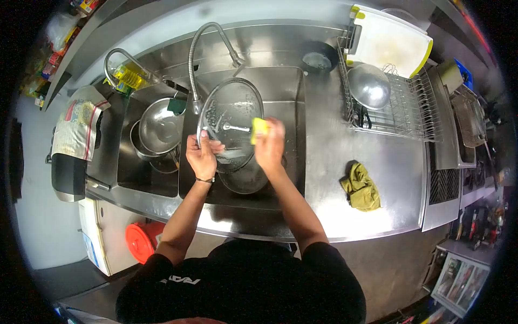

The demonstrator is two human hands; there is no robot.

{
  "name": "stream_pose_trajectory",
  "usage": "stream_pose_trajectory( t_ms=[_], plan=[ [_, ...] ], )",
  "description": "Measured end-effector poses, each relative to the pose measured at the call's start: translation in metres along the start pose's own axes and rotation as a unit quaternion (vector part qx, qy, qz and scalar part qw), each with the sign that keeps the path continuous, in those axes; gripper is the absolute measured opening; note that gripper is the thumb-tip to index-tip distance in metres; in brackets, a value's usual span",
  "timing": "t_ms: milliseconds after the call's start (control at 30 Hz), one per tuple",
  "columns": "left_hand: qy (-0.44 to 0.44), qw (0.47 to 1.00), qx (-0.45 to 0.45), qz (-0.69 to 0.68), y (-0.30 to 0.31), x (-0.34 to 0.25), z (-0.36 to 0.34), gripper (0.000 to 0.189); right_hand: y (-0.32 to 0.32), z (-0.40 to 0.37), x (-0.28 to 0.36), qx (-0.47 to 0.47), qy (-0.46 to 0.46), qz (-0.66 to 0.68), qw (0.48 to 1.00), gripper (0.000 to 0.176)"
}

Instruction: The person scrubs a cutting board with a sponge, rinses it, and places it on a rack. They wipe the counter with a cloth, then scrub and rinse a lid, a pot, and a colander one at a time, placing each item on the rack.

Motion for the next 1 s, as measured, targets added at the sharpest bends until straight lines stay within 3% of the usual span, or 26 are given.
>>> stream_pose_trajectory(
  t_ms=[67,133,200,267,300,333,367,400,467,533,567,600,667,733,800,833,867,933,1000],
  plan=[
    [-0.012,1.000,0.005,0.022,-0.004,-0.003,-0.002,0.026,-0.016,0.016,0.027,0.090,0.083,0.007,0.992,0.028],
    [-0.009,0.999,0.017,0.045,-0.002,-0.003,-0.005,0.026,-0.020,0.014,0.013,0.116,0.072,0.019,0.990,0.025],
    [-0.017,0.998,0.019,0.064,-0.001,-0.002,-0.008,0.026,-0.032,0.006,-0.003,0.234,-0.060,0.182,0.953,0.020],
    [-0.046,0.993,0.017,0.103,-0.003,0.000,-0.006,0.027,-0.043,-0.003,-0.009,0.213,-0.070,0.203,0.953,0.014],
    [-0.047,0.994,0.016,0.102,-0.004,-0.001,-0.007,0.027,-0.039,-0.006,-0.014,0.032,-0.167,0.232,0.958,0.014],
    [-0.025,0.998,0.005,0.063,-0.002,-0.001,-0.006,0.028,-0.031,-0.016,-0.021,-0.150,-0.257,0.252,0.921,0.014],
    [-0.003,1.000,-0.005,0.024,-0.001,0.000,-0.005,0.029,-0.023,-0.026,-0.022,-0.195,-0.304,0.230,0.904,0.015],
    [-0.004,1.000,-0.005,0.026,-0.001,-0.001,-0.005,0.029,-0.025,-0.039,-0.016,-0.139,-0.328,0.184,0.916,0.021],
    [0.054,0.995,-0.042,-0.077,0.003,0.004,-0.003,0.030,-0.015,-0.030,0.036,-0.062,-0.075,-0.004,0.995,0.032],
    [0.045,0.995,-0.043,-0.072,0.004,0.003,0.000,0.031,-0.030,-0.050,0.049,0.060,-0.065,0.171,0.981,0.046],
    [0.039,0.996,-0.044,-0.072,0.005,0.003,0.001,0.030,-0.031,-0.051,0.043,0.127,-0.016,0.097,0.987,0.050],
    [0.031,0.996,-0.044,-0.075,0.005,0.002,0.002,0.030,-0.035,-0.052,0.026,0.135,-0.042,0.098,0.985,0.048],
    [0.033,0.995,-0.049,-0.080,0.004,0.004,0.002,0.029,-0.049,-0.047,0.016,0.078,-0.215,0.203,0.952,0.048],
    [0.030,0.993,-0.068,-0.093,0.004,0.003,0.008,0.029,-0.036,-0.032,0.065,0.134,-0.033,0.051,0.989,0.048],
    [0.034,0.994,-0.064,-0.087,0.008,0.000,0.008,0.029,-0.029,-0.053,0.067,0.146,0.038,0.020,0.988,0.054],
    [0.038,0.994,-0.042,-0.093,0.009,0.000,0.006,0.029,-0.026,-0.058,0.044,0.011,-0.097,0.159,0.982,0.048],
    [0.045,0.994,-0.022,-0.097,0.011,0.002,0.003,0.029,-0.029,-0.069,0.017,-0.122,-0.227,0.289,0.922,0.043],
    [0.045,0.994,0.000,-0.096,0.018,0.009,-0.003,0.029,-0.038,-0.078,-0.057,-0.071,-0.255,-0.037,0.964,0.032],
    [0.054,0.995,0.037,-0.071,0.018,0.015,-0.008,0.029,-0.041,-0.047,-0.093,0.067,-0.388,0.008,0.919,0.034]
  ],
)
Point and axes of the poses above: each hand's wrist, its own z-axis towards the middle knuckle, its own y-axis out of the back of the hand, x = y × z, the point moved 5 cm from there along z, towards the middle knuckle, and after that the axes turned 12 degrees about y, right-handed, at the moved point
